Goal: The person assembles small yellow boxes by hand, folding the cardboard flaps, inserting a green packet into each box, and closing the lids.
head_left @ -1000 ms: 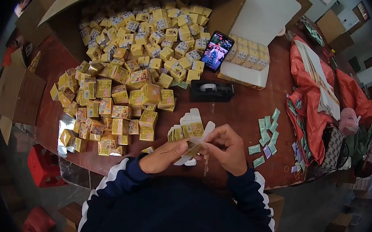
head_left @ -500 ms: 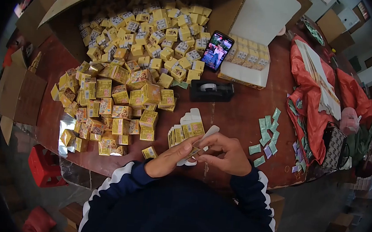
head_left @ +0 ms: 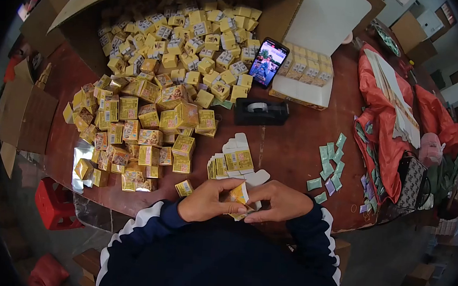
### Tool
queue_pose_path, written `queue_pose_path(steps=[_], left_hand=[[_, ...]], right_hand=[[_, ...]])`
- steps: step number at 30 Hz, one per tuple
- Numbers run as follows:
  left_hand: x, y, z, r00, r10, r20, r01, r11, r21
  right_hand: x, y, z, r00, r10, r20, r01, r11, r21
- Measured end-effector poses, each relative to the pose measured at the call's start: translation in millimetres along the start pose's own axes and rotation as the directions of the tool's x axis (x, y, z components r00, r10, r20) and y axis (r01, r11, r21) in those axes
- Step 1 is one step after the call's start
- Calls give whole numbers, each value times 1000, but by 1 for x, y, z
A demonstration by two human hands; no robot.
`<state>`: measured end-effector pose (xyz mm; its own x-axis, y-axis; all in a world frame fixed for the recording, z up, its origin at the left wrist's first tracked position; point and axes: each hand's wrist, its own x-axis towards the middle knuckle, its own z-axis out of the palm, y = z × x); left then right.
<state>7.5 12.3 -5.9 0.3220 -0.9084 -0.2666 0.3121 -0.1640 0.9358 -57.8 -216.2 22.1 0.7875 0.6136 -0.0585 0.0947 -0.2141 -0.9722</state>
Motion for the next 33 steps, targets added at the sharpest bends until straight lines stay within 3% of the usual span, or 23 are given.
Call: queue_pose_path(steps=[2, 3, 5, 6, 7, 8, 9, 10, 11, 12, 14, 16, 19, 21, 24, 28, 31, 33], left_hand=[[2, -11, 2, 979, 121, -166, -126, 992, -15], [1, -7, 2, 978, 122, -167, -126, 992, -15], [0, 4, 2, 920, 273, -281, -173, 927, 334], [2, 3, 1, 920, 273, -281, -173, 927, 334], [4, 0, 1, 896, 276, -348, -237, 960, 152], [5, -1, 1, 871, 264, -414, -304, 952, -31], [5, 2, 1, 834, 291, -468, -354, 934, -49], [6, 8, 4, 835, 291, -467, -353, 934, -49], [8, 14, 9, 792, 345, -503, -448, 889, -96], [11, 17, 12, 744, 392, -541, -538, 832, -137], [14, 13, 20, 736, 416, -534, -559, 819, -132], [14, 9, 21, 725, 436, -533, -578, 806, -126], [15, 5, 19, 733, 484, -477, -564, 825, -28], [14, -2, 15, 759, 491, -427, -536, 844, 18], [13, -6, 11, 759, 489, -430, -482, 866, 134], [15, -5, 11, 761, 486, -429, -504, 860, 80], [17, -5, 10, 756, 506, -414, -551, 835, 14], [20, -9, 11, 733, 515, -445, -606, 792, -81]], right_hand=[[0, -1, 0, 998, 54, 13, -54, 999, -8], [1, 1, 1, 995, 89, -49, -93, 992, -83], [1, 0, 5, 986, 119, -115, -136, 978, -156], [1, -4, 8, 940, 77, -332, -91, 995, -29], [0, -5, 11, 843, 61, -534, -17, 996, 87], [-5, 10, 14, 774, -10, -634, 81, 993, 84], [-2, 10, 16, 774, -10, -634, 82, 993, 85], [4, 8, 19, 698, -87, -711, 148, 989, 24], [10, 6, 22, 608, -162, -777, 206, 978, -43], [15, 8, 28, 605, -163, -780, 204, 978, -45], [22, 15, 45, 681, -144, -718, 223, 975, 16], [29, 14, 57, 667, -83, -740, 247, 962, 115], [33, 16, 57, 581, -118, -805, 253, 967, 40], [33, 18, 54, 515, -232, -825, 182, 970, -160], [35, 18, 56, 496, -192, -847, 192, 975, -109], [33, 23, 55, 513, -157, -844, 169, 982, -80], [36, 12, 52, 540, -284, -792, 180, 959, -221], [40, 3, 56, 443, -256, -859, 166, 965, -201]])
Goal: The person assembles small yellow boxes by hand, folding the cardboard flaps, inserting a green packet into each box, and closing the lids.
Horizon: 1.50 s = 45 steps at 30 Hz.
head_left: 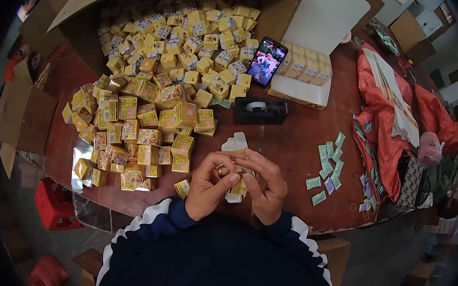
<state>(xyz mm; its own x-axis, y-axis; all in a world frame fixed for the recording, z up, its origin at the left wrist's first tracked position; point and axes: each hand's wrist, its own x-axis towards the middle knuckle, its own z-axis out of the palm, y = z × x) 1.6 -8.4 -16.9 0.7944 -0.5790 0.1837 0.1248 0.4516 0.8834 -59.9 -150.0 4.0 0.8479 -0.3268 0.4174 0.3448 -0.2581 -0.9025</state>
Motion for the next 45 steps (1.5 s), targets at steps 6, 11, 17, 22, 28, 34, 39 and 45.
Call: queue_pose_path(steps=[6, 11, 17, 22, 28, 34, 39, 45], left_hand=[[4, 12, 7, 992, -52, -111, 48, 998, -35], [3, 7, 2, 987, -128, -98, 117, 987, -108], [1, 4, -3, 967, -252, -38, 242, 954, -179], [-2, 3, -8, 943, -329, 42, 332, 930, -159], [3, 9, -8, 951, -309, 15, 309, 947, -90], [3, 15, -2, 961, -275, 17, 274, 960, 61], [5, 19, -3, 956, -293, 23, 289, 952, 96], [4, 14, -7, 945, -321, 57, 315, 944, 94]], right_hand=[[4, 11, -7, 986, -51, 159, 48, 999, 24], [7, 13, -9, 991, -25, 132, 18, 998, 55], [8, 11, -7, 997, -46, 65, 45, 999, 12], [11, 13, -10, 998, -60, 15, 60, 998, 1], [15, 17, -16, 987, 32, 160, -76, 958, 277], [31, 5, -28, 929, 220, 299, -325, 872, 366], [34, 7, -32, 929, 198, 311, -260, 950, 171], [39, 4, -35, 925, 230, 303, -277, 953, 124]])
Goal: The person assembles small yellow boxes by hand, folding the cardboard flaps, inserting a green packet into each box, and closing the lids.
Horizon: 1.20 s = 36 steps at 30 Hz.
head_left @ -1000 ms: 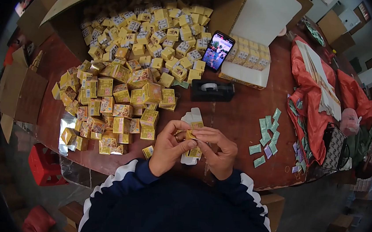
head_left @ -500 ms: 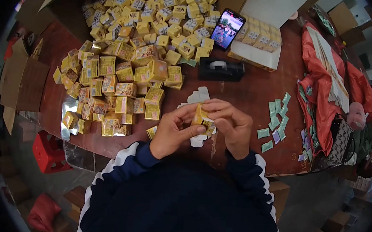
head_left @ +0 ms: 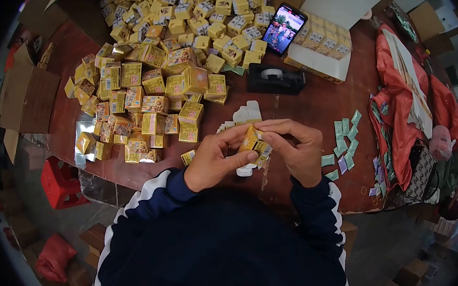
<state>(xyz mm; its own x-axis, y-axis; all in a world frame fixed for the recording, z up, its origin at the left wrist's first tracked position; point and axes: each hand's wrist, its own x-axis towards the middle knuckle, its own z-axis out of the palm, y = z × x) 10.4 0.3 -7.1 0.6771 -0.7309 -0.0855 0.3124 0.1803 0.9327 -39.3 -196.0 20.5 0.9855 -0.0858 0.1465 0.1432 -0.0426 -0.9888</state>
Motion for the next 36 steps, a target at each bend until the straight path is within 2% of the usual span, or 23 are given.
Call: queue_pose_path(steps=[6, 8, 9, 11, 15, 17, 18, 20, 24, 26, 32, 33, 35, 36], left_hand=[[0, 2, 3, 999, -33, 12, 34, 996, -79], [-1, 1, 4, 1000, -13, 5, 13, 996, -86], [-1, 2, 4, 1000, -12, 5, 12, 996, -85], [-1, 2, 6, 1000, -14, -6, 13, 992, -129], [1, 2, 5, 1000, -6, 1, 6, 991, -134], [0, 1, 6, 1000, -6, -19, 4, 991, -134], [0, 0, 6, 1000, -7, -17, 4, 991, -133], [0, -4, 4, 1000, 3, -23, -5, 996, -89], [3, -8, 5, 997, -1, -73, -6, 995, -95], [6, -6, 4, 993, 67, -92, -64, 997, 43], [5, -15, 5, 981, 105, -164, -88, 990, 110], [4, -15, 5, 981, 105, -163, -87, 990, 109], [3, -14, 4, 987, 79, -140, -59, 988, 141], [1, -11, 5, 987, 85, -139, -65, 988, 143]], right_hand=[[1, -1, -7, 999, 21, 48, -22, 1000, 14], [1, -1, -9, 991, -97, 90, 106, 990, -94], [1, 1, -9, 991, -98, 90, 107, 990, -94], [1, 8, -11, 958, -274, 79, 283, 949, -138], [1, 8, -9, 927, -365, 86, 375, 904, -206], [1, 11, -10, 881, -456, 124, 471, 828, -304], [0, 10, -10, 881, -457, 122, 471, 828, -305], [0, 6, -10, 847, -504, 168, 525, 746, -409], [-3, 1, -4, 869, -475, 139, 474, 718, -509], [-4, -3, -3, 886, -453, 102, 418, 682, -600], [-11, -1, 1, 856, -488, 171, 456, 557, -695], [-11, 1, 0, 857, -487, 170, 455, 556, -696], [-11, 6, -4, 910, -393, 131, 395, 727, -562], [-12, 3, -7, 908, -398, 134, 400, 723, -563]])
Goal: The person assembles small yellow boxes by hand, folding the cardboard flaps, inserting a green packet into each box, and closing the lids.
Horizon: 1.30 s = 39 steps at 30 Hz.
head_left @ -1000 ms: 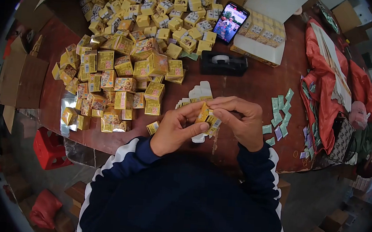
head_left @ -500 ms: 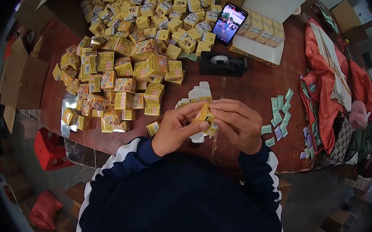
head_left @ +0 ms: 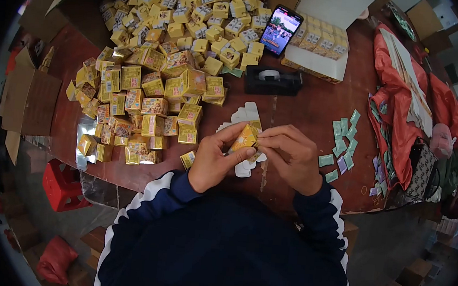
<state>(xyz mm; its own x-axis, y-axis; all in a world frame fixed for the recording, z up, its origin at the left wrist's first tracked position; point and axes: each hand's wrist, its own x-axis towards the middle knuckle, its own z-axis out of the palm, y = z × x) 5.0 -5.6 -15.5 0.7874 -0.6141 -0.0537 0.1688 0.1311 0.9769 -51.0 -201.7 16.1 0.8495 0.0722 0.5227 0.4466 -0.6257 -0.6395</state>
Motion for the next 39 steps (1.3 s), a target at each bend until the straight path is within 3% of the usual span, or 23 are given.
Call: queue_pose_path(steps=[2, 3, 5, 6, 7, 8, 9, 10, 12, 15, 16, 17, 20, 22, 24, 26, 31, 33, 35, 39], left_hand=[[1, 9, -2, 993, -69, 98, 64, 997, 50], [4, 10, -5, 986, -45, 159, 14, 981, 195], [6, 20, -4, 977, -41, 209, 2, 983, 182], [7, 25, -4, 966, -67, 248, 26, 986, 165], [8, 26, -7, 965, 7, 260, -96, 939, 330], [11, 29, -13, 963, 11, 268, -102, 938, 330], [14, 31, -20, 977, 48, 206, -78, 988, 136], [16, 32, -24, 988, 69, 137, -60, 996, -66], [16, 29, -20, 988, 89, 127, -75, 991, -107], [11, 17, -2, 986, 138, 94, -126, 984, -123], [9, 20, 2, 997, 36, 62, -26, 988, -150], [9, 21, 4, 997, -71, 40, 77, 981, -178], [8, 21, -2, 1000, -5, -13, 1, 962, -274], [6, 21, -12, 999, -22, 24, 29, 944, -329], [3, 23, -18, 995, -85, 53, 98, 935, -341], [0, 14, -23, 992, -86, 97, 114, 934, -339], [-1, 10, -14, 987, -92, 135, 124, 958, -259], [0, 13, -14, 965, -161, 207, 208, 951, -231], [0, 15, -16, 968, -147, 203, 188, 961, -201], [0, 15, -15, 973, -130, 188, 157, 979, -133]], right_hand=[[4, -3, -12, 946, 274, 172, -314, 908, 279], [7, -2, -20, 954, 255, 156, -289, 919, 269], [11, -2, -35, 725, 376, 577, -574, 792, 206], [5, 1, -32, 781, 301, 546, -511, 812, 283], [2, 1, -31, 787, 301, 538, -503, 818, 279], [-3, -1, -29, 823, 364, 436, -545, 722, 427], [-7, -1, -26, 834, 437, 337, -550, 608, 572], [-13, 1, -20, 834, 441, 333, -550, 608, 572], [-26, 10, -5, 834, 546, 77, -323, 372, 870], [-33, -3, 21, 820, 559, 121, -365, 348, 864], [-32, -10, 25, 781, 598, 182, -404, 260, 877], [-32, -11, 27, 773, 611, 169, -399, 262, 879], [-29, -8, 11, 819, 526, 229, -533, 548, 645], [-29, 15, -27, 812, 583, -17, -572, 802, 172], [-49, 74, -65, 743, 562, -364, -626, 776, -79], [-74, 118, -108, 686, 581, -438, -715, 651, -255], [-103, 172, -126, 710, 607, -357, -695, 521, -496], [-99, 179, -124, 743, 587, -323, -643, 491, -588], [-95, 182, -126, 629, 715, -306, -737, 422, -529], [-99, 185, -126, 787, 554, -271, -603, 600, -525]])
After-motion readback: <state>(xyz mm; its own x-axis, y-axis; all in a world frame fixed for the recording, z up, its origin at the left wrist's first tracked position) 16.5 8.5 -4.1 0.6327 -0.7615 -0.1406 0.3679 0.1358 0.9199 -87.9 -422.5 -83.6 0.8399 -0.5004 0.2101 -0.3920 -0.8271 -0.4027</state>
